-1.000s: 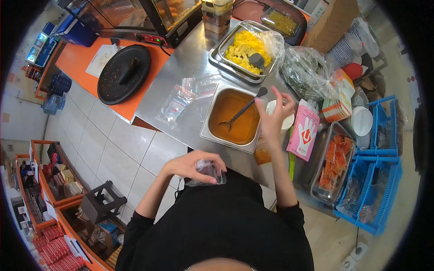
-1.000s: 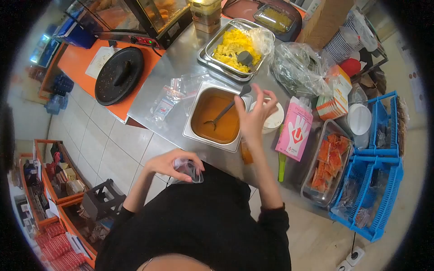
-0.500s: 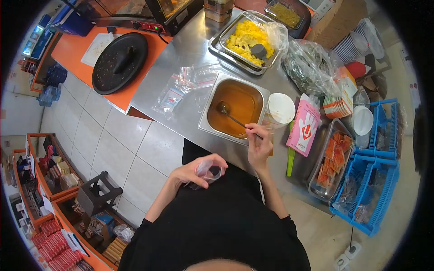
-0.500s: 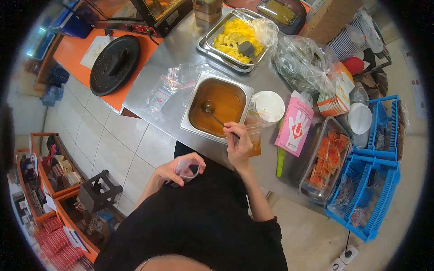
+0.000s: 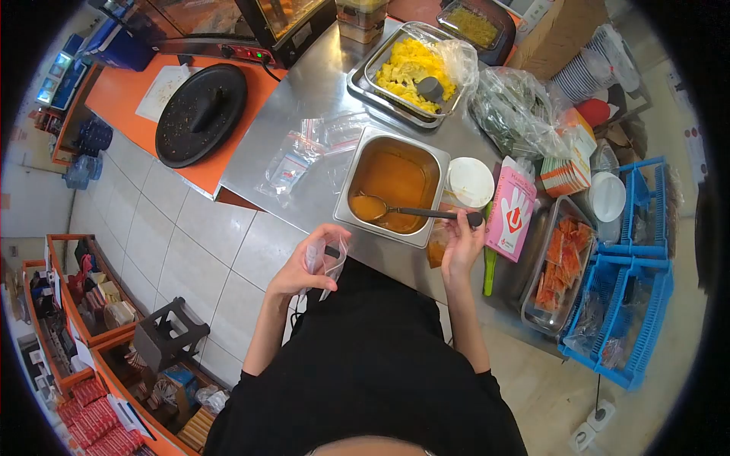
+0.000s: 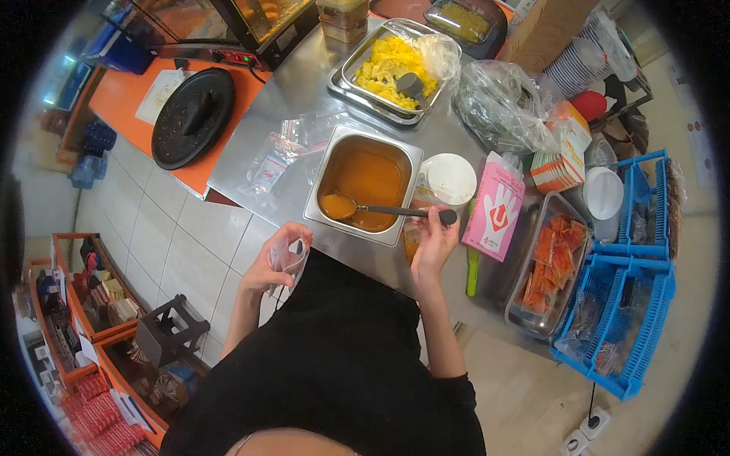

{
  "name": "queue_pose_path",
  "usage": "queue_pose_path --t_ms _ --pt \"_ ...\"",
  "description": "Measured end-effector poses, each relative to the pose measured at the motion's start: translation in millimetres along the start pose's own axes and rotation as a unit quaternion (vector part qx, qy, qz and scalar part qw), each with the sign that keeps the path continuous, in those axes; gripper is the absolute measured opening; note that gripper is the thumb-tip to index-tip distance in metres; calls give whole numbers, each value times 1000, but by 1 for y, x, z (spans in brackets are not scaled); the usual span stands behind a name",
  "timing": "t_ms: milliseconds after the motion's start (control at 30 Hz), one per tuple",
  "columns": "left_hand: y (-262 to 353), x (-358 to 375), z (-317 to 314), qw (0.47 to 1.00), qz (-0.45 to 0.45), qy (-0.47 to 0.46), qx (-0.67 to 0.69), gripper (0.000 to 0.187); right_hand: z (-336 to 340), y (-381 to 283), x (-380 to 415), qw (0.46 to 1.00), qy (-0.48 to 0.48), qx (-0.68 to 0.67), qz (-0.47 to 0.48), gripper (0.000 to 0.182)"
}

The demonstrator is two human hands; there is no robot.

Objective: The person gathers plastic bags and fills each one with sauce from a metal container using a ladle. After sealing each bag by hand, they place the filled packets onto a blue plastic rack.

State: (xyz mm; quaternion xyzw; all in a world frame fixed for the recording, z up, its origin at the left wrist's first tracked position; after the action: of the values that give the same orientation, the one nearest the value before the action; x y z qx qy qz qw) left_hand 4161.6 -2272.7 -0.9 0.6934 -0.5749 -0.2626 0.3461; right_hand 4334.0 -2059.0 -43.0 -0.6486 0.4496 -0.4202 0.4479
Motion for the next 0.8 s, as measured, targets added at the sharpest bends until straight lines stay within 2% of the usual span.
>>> queue_pose_path --t_ms 67,133,200,500,667,800 --pt "4 0 -5 1000 -20 12 -3 75 5 6 -1 998 -2 -38 -56 15" --pt "7 -1 -7 996 -12 69 61 73 10 8 -3 997 4 -47 -64 15" --pt "5 -2 -5 994 -27 89 55 73 14 8 -6 996 11 -57 -72 16" --pt "13 -20 -7 983 -109 150 -13 69 30 -1 -17 996 29 -65 -49 18" --pt "20 -33 -14 980 -145 135 -28 69 14 -47 -21 995 24 -90 -18 27" --pt "27 -40 -15 974 -164 148 -56 69 3 -83 -27 994 -13 -106 31 22"
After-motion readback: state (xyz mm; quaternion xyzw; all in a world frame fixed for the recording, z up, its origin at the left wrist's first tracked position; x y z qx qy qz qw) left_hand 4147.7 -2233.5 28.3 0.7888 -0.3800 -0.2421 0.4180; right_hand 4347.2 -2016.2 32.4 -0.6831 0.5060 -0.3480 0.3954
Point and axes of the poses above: each hand's wrist, its own x-axis away from the middle knuckle, its own z-axis out of the back of the hand, y = z × x, the point moved 5 cm from there along -x, towards the middle knuckle, and after that the axes turned 12 degrees about x, right-handed, at the moved point
